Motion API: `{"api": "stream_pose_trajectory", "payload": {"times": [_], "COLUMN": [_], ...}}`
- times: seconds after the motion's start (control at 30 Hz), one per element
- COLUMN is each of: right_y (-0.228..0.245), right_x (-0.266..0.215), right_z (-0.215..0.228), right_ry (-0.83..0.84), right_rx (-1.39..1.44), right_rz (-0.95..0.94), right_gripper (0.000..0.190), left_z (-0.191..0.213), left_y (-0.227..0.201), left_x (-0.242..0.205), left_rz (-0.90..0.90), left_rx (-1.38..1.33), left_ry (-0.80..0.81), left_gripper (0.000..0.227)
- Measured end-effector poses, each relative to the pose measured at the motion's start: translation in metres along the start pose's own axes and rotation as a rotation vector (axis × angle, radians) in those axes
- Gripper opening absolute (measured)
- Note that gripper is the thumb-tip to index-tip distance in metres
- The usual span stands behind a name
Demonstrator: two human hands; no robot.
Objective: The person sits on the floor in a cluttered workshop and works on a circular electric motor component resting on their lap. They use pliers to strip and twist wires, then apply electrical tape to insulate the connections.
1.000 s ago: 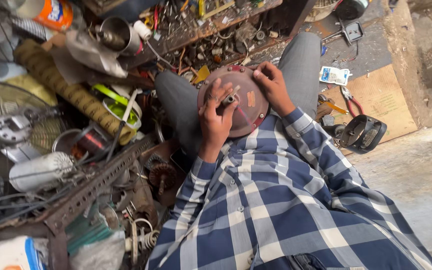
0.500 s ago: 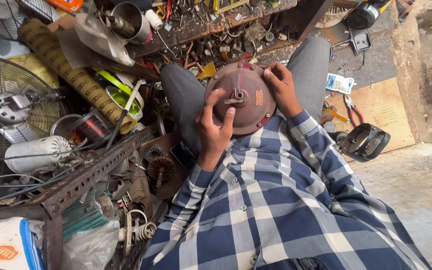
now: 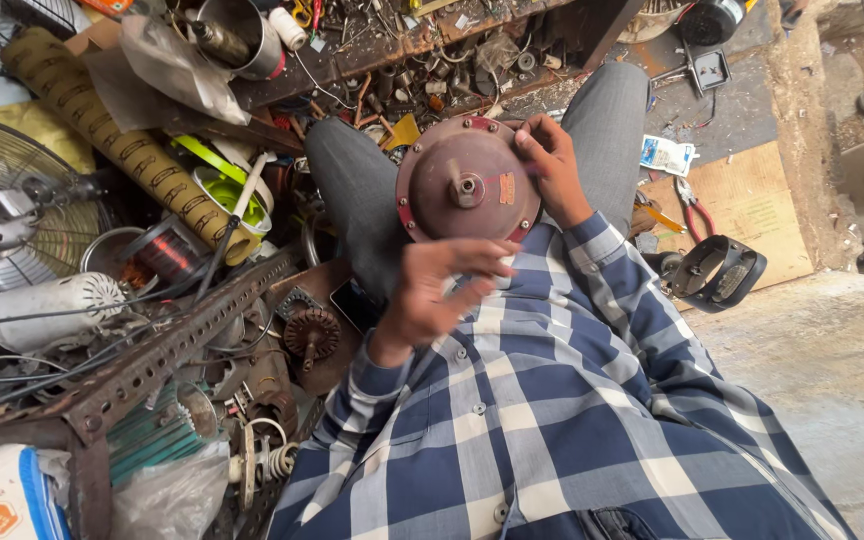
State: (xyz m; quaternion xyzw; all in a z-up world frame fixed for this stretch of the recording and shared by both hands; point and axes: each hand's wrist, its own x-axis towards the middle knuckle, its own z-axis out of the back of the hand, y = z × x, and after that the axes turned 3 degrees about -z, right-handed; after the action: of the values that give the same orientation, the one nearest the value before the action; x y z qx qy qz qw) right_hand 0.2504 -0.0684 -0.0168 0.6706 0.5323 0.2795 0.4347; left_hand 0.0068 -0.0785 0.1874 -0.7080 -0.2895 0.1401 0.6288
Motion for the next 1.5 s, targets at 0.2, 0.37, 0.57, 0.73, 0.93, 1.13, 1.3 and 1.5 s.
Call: {"api": "stream_pose_trajectory", "payload": {"times": [0.2, 0.37, 0.57, 0.73, 0.93, 1.13, 1.3, 1.5], "right_y": [0.008, 0.008, 0.002, -0.002, 0.007, 0.016, 0.015, 0.008], "right_x": [-0.001, -0.002, -0.001, 0.000, -0.002, -0.003, -0.003, -0.001], "right_z": [-0.007, -0.008, -0.002, 0.001, -0.006, -0.012, -0.011, -0.006], "right_ry": [0.019, 0.018, 0.002, -0.020, -0.004, -0.001, 0.000, 0.010], "right_rx": [-0.045, 0.005, -0.019, -0.067, -0.045, -0.068, -0.060, -0.035], "right_rz": [0.005, -0.014, -0.018, 0.001, -0.022, -0.007, -0.008, -0.007], "right_gripper": [0.018, 0.019, 0.018, 0.018, 0.019, 0.018, 0.019, 0.018], "left_z": [0.020, 0.022, 0.025, 0.028, 0.030, 0.031, 0.030, 0.032], "left_y": [-0.002, 0.000, 0.001, 0.004, 0.011, 0.012, 0.012, 0.018], "left_x": [-0.002, -0.008, -0.012, -0.011, -0.012, -0.013, -0.013, -0.010], "left_rz": [-0.164, -0.150, -0.175, -0.177, -0.182, -0.169, -0.169, -0.139], "left_rx": [0.661, 0.776, 0.808, 0.812, 0.808, 0.802, 0.787, 0.842], "left_ry": [-0.405, -0.456, -0.454, -0.447, -0.448, -0.443, -0.440, -0.436], "left_gripper": [0.024, 0.025, 0.023, 0.023, 0.023, 0.022, 0.022, 0.025]}}
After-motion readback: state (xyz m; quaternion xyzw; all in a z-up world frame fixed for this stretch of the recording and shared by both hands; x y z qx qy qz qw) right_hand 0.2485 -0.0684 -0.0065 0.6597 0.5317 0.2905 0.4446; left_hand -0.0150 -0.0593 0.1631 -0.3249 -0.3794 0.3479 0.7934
